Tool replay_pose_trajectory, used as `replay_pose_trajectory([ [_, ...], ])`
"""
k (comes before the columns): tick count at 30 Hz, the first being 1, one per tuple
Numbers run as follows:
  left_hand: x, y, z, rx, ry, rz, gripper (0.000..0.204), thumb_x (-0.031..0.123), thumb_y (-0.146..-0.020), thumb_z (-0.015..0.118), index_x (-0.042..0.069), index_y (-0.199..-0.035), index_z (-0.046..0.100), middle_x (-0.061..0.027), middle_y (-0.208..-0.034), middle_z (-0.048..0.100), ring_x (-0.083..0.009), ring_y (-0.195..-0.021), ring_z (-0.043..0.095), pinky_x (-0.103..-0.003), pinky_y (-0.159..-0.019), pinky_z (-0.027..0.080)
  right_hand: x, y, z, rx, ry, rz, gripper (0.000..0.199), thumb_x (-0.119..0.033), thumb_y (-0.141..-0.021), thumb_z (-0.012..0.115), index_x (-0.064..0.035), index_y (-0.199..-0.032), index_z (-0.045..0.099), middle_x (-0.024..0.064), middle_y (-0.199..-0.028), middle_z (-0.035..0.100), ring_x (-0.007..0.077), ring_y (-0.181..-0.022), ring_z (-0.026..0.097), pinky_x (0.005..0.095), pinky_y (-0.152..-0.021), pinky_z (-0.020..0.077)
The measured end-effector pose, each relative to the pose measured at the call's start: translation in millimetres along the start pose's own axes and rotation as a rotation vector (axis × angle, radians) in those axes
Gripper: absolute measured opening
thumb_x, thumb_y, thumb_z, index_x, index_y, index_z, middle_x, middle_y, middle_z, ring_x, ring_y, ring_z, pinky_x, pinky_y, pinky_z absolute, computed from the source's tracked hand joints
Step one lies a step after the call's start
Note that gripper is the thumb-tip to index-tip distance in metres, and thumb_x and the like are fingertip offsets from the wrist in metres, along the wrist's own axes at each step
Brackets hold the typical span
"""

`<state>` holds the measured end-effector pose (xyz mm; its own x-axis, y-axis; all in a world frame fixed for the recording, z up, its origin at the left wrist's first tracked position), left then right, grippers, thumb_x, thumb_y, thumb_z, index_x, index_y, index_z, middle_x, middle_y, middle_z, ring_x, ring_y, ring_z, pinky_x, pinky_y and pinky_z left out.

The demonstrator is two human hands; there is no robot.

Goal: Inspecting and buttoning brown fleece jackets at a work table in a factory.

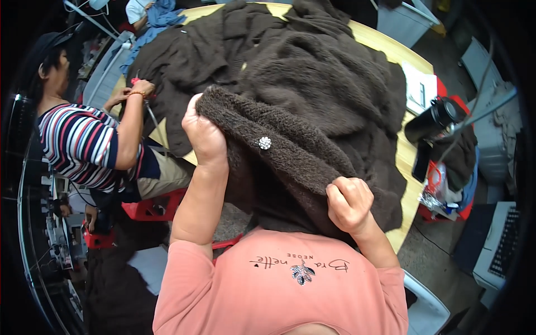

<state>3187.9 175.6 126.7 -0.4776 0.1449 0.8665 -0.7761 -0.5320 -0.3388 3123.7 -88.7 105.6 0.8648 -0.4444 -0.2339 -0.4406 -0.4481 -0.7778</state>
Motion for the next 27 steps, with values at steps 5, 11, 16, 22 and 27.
replay_pose_trajectory([
  [5,17,-74,-46,0.029,0.199,-0.052,0.018,0.007,-0.086,0.044,-0.002,-0.09,0.058,-0.0083,-0.081,0.062,-0.0157,-0.067,0.059,-0.029,-0.063,0.05,-11,-46,41,0.049,0.03,-0.146,0.022,0.004,-0.056,0.059,-0.0011,-0.077,0.056,0.0097,-0.076,0.054,0.0186,-0.054,0.051,0.0271,-0.046,0.0384],
  [11,-57,-155,-135,0.029,0.518,-0.487,0.032,0.026,-0.09,0.042,-0.002,-0.092,0.059,-0.0141,-0.087,0.063,-0.0278,-0.072,0.06,-0.039,-0.068,0.051,-20,-116,164,-0.146,0.047,-0.148,0.016,-0.006,-0.058,0.057,-0.0025,-0.073,0.054,0.0076,-0.071,0.049,0.0155,-0.051,0.044,0.0267,-0.044,0.0351],
  [16,-78,-168,-155,0.307,0.423,-0.699,0.042,0.032,-0.085,0.037,-0.003,-0.096,0.057,-0.0179,-0.096,0.061,-0.031,-0.084,0.058,-0.04,-0.077,0.05,-3,-126,298,-0.621,-0.146,0.247,0.023,-0.008,-0.066,0.061,-0.0002,-0.086,0.055,0.0129,-0.08,0.053,0.0295,-0.07,0.053,0.0348,-0.06,0.0445],
  [22,-146,-185,-238,0.294,0.47,-0.823,0.032,0.02,-0.081,0.039,-0.004,-0.092,0.058,-0.0181,-0.088,0.061,-0.0294,-0.074,0.06,-0.036,-0.07,0.052,-19,-207,354,-0.202,-0.478,0.442,0.05,-0.007,-0.065,0.076,-0.0021,-0.109,0.054,0.008,-0.088,0.053,0.0118,-0.055,0.048,0.0241,-0.05,0.0418],
  [27,-156,-188,-258,0.476,0.314,-0.701,0.024,0.005,-0.078,0.042,-0.004,-0.094,0.058,-0.0131,-0.088,0.061,-0.0219,-0.075,0.06,-0.032,-0.071,0.051,5,-203,423,-0.187,-0.511,0.425,0.039,-0.004,-0.069,0.073,-0.0004,-0.104,0.057,0.0069,-0.082,0.054,0.0095,-0.057,0.049,0.0224,-0.049,0.0403],
])
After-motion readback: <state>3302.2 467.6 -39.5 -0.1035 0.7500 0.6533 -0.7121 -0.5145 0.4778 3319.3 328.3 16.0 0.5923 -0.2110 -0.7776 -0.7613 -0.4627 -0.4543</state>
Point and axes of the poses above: each hand's wrist, its own y-axis away from the middle knuckle, its own z-axis out of the palm, x = y × z, the point moved 5 cm from there along -y, towards the middle knuckle
